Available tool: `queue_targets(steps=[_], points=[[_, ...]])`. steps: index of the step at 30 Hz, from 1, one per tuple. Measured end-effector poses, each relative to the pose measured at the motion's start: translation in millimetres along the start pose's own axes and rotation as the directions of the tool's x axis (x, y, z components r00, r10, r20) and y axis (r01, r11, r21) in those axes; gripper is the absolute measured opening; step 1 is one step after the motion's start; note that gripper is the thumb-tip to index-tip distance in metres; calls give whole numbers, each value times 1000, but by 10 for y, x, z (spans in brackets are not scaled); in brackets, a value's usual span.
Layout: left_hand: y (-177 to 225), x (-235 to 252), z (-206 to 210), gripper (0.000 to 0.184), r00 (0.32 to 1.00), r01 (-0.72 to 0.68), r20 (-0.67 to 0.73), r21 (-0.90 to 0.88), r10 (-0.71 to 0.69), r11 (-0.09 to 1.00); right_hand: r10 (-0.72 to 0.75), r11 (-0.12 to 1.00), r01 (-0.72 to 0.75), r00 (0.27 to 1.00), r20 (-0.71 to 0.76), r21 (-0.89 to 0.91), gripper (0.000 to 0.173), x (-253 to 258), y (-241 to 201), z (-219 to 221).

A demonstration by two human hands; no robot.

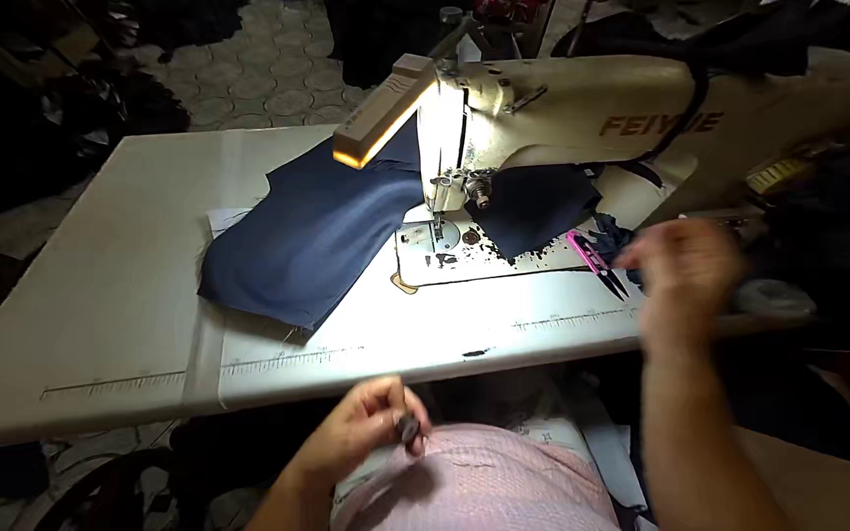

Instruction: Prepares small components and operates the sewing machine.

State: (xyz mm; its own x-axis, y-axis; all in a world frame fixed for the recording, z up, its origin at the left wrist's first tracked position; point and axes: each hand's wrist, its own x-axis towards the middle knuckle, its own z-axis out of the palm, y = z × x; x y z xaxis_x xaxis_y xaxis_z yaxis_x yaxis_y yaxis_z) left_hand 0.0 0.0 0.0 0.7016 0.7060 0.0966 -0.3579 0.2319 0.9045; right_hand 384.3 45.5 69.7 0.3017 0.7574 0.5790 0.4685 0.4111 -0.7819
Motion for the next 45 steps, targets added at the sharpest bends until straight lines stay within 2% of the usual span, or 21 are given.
queue_targets(steps=[1,2,4,6,7,9,11,13,16,19,23,26,29,36,41,45], points=[[140,147,69,14,994,-78,-57,169,88,983,59,987,-77,990,125,140,9,-211,-100,336],[241,315,115,17,973,-138,-122,385,198,913,141,948,-205,956,256,242,8,-388,-196,629],[305,687,141,20,883,-164,-162,773,440,613,324,814,-497,817,477,299,16,-594,-400,1017],[256,1003,106,16,799,-222,-32,912,600,344,444,667,-677,696,564,311,24,-625,-532,1173],[206,1117,96,13,763,-270,35,925,646,269,473,626,-712,671,571,318,26,-601,-562,1184],[92,1257,85,9,710,-370,127,904,692,214,510,603,-727,668,542,328,23,-534,-561,1147],[19,1293,55,18,717,-435,174,868,675,238,494,642,-697,695,522,319,15,-501,-495,1085],[10,1298,50,30,722,-456,185,852,667,258,482,635,-698,693,537,330,11,-476,-446,1055],[18,1267,85,32,704,-417,150,879,694,233,471,609,-716,672,572,341,6,-461,-436,1056],[0,1271,56,37,682,-402,134,890,719,215,480,552,-751,642,598,363,12,-392,-424,1074],[-30,1295,21,27,689,-380,138,905,711,193,486,489,-789,601,635,372,16,-356,-369,1078],[12,1273,24,26,746,-378,82,869,661,319,518,469,-811,573,636,349,16,-329,-384,1080],[9,1273,10,28,756,-403,31,808,653,429,521,469,-812,573,633,348,13,-325,-397,1084],[10,1270,4,26,755,-425,1,762,656,489,443,585,-686,717,539,432,17,-421,-366,1152],[17,1267,24,24,764,-388,-20,785,645,483,281,830,-428,874,395,357,19,-490,-304,1230],[10,1272,24,25,763,-380,-29,788,646,485,233,861,-364,903,360,356,20,-488,-265,1262]])
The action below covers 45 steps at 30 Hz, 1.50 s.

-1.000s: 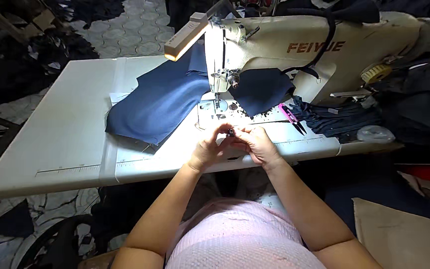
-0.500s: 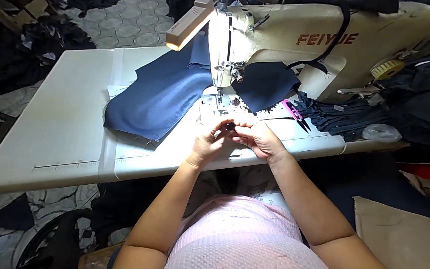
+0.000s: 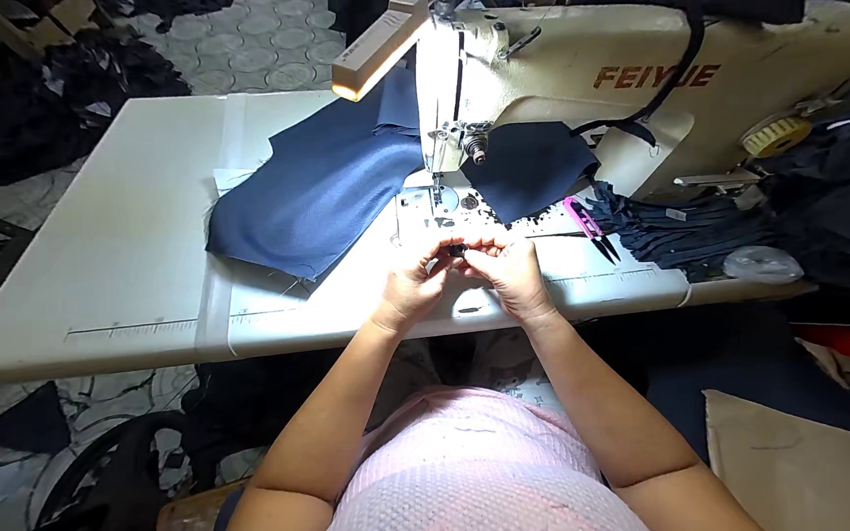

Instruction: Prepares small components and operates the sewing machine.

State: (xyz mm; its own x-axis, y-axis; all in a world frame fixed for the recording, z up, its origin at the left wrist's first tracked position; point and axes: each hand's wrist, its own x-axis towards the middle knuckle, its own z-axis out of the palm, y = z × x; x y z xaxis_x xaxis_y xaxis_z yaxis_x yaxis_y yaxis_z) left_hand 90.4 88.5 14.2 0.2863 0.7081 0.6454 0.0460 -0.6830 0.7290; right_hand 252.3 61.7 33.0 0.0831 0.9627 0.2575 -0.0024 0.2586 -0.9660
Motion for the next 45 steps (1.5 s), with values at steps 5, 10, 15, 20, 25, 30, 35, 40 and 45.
queue_targets(steps=[5,10,15,20,25,30,35,40,45], points=[[32,-5,-30,26,992,126,16,-131,-125,983,106,987,-105,994,4,121,20,2,-35,36],[71,17,-39,25,970,241,16,-57,-241,969,107,978,-110,994,31,175,18,0,-33,62],[75,17,-65,25,962,275,37,-129,-272,953,186,955,-196,980,65,223,21,15,-64,30],[73,3,-77,26,967,255,31,-175,-253,951,238,936,-265,962,136,234,20,55,-102,-1],[78,11,-94,25,964,267,49,-189,-263,945,245,932,-272,960,135,240,21,66,-109,6],[71,16,-106,23,950,306,6,-193,-311,932,218,936,-233,972,84,265,22,37,-97,14],[63,18,-58,23,957,269,-116,1,-267,963,9,999,-10,1000,11,52,28,7,-3,17],[77,-20,-23,26,957,290,-93,389,-276,875,-303,821,324,945,122,-470,14,-3,105,-4],[-85,-11,-18,27,921,354,-43,504,-387,788,-174,665,311,949,264,-679,13,21,130,29]])
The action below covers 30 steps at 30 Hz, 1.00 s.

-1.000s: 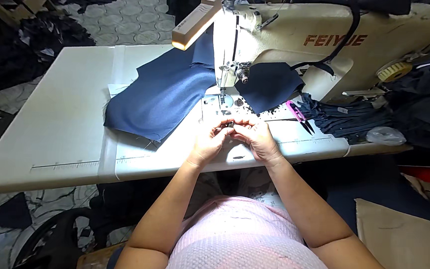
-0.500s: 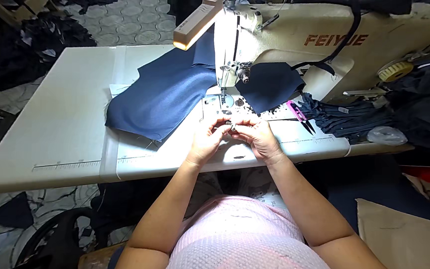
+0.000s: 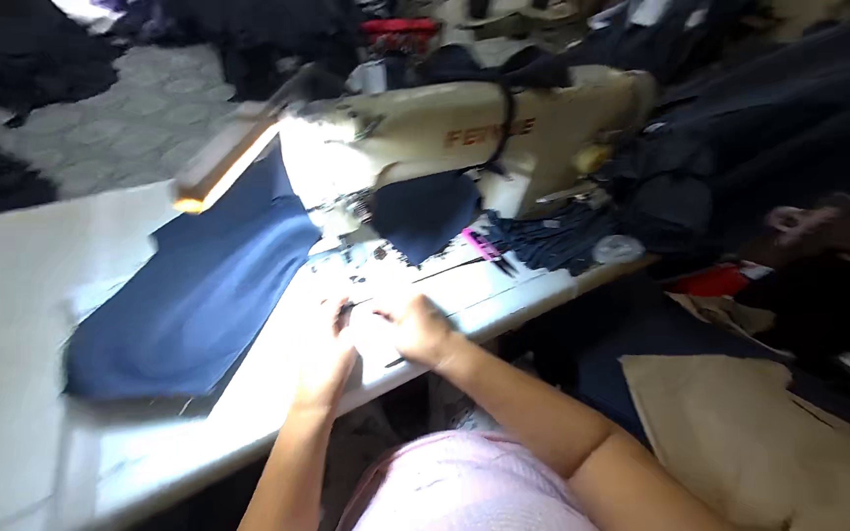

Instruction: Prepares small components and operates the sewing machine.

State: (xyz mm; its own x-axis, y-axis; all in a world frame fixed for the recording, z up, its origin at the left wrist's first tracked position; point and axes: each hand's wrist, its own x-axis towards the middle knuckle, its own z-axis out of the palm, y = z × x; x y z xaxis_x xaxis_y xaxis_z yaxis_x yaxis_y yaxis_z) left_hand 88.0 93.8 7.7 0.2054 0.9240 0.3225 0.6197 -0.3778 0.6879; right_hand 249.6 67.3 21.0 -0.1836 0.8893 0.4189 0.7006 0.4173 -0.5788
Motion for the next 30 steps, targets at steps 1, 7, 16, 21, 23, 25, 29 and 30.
queue_targets(steps=[1,7,16,21,23,25,29,30], points=[[-35,10,11,29,999,-27,-20,22,28,999,26,1000,-26,999,39,-8,17,14,-12,-30],[-73,-21,-47,35,977,-155,-147,2,154,988,-91,996,85,947,-307,-33,13,-91,238,-579],[-89,-8,-45,27,969,-167,-187,-26,159,986,522,776,-619,518,-678,124,28,115,1637,-2798],[-53,-11,-56,27,974,-166,-166,-72,152,984,759,542,-775,287,-584,324,29,331,2301,-3035],[-65,-11,-56,27,976,-166,-158,-80,151,983,832,465,-814,268,-486,348,30,431,2487,-3017],[-83,-12,-71,26,982,-150,-124,-67,141,986,865,439,-817,273,-420,373,31,508,2717,-2997],[-107,-4,-90,25,986,-151,-88,-87,144,985,894,422,-819,304,-330,389,42,536,2835,-2971],[-100,-3,-86,24,986,-151,-92,-98,143,984,892,430,-805,309,-331,408,42,534,2838,-2962]])
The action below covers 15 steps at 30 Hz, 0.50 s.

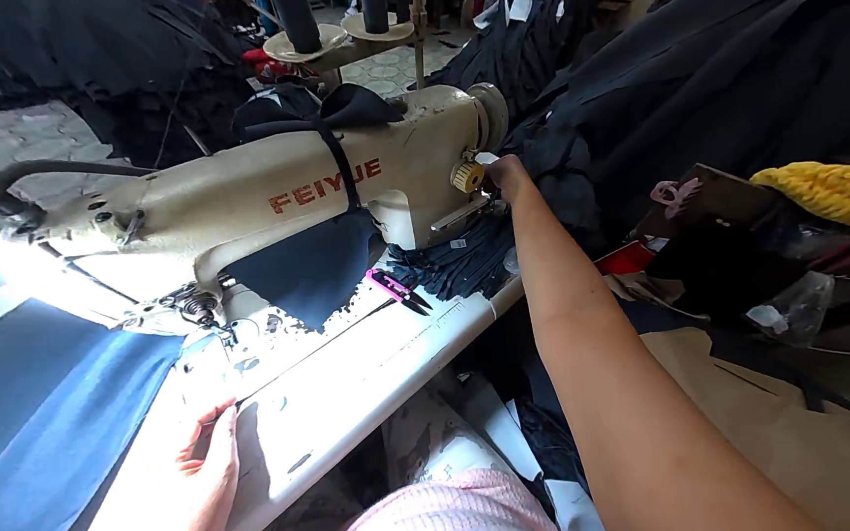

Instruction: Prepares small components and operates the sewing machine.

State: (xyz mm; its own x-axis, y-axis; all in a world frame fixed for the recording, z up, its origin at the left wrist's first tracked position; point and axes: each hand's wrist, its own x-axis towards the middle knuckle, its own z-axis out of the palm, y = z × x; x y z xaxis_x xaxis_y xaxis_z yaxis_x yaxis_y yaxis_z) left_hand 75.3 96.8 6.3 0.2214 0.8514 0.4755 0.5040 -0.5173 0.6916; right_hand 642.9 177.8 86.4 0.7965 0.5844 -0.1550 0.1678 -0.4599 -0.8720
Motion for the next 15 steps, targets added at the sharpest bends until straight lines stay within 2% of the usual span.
queue_targets(steps=[5,9,12,15], points=[[29,6,19,24,1000,-1,-6,-29,1,1000,0,994,-5,999,50,105,43,-53,15,-8],[29,1,20,24,1000,13,-9,-24,-13,1000,-14,999,9,994,106,42,48,-73,3,-42],[35,0,19,24,1000,13,2,-40,-13,999,-10,1000,8,998,55,30,42,-72,4,13],[29,6,11,23,1000,-4,12,-48,5,999,-77,997,78,994,72,-16,47,-75,35,43]])
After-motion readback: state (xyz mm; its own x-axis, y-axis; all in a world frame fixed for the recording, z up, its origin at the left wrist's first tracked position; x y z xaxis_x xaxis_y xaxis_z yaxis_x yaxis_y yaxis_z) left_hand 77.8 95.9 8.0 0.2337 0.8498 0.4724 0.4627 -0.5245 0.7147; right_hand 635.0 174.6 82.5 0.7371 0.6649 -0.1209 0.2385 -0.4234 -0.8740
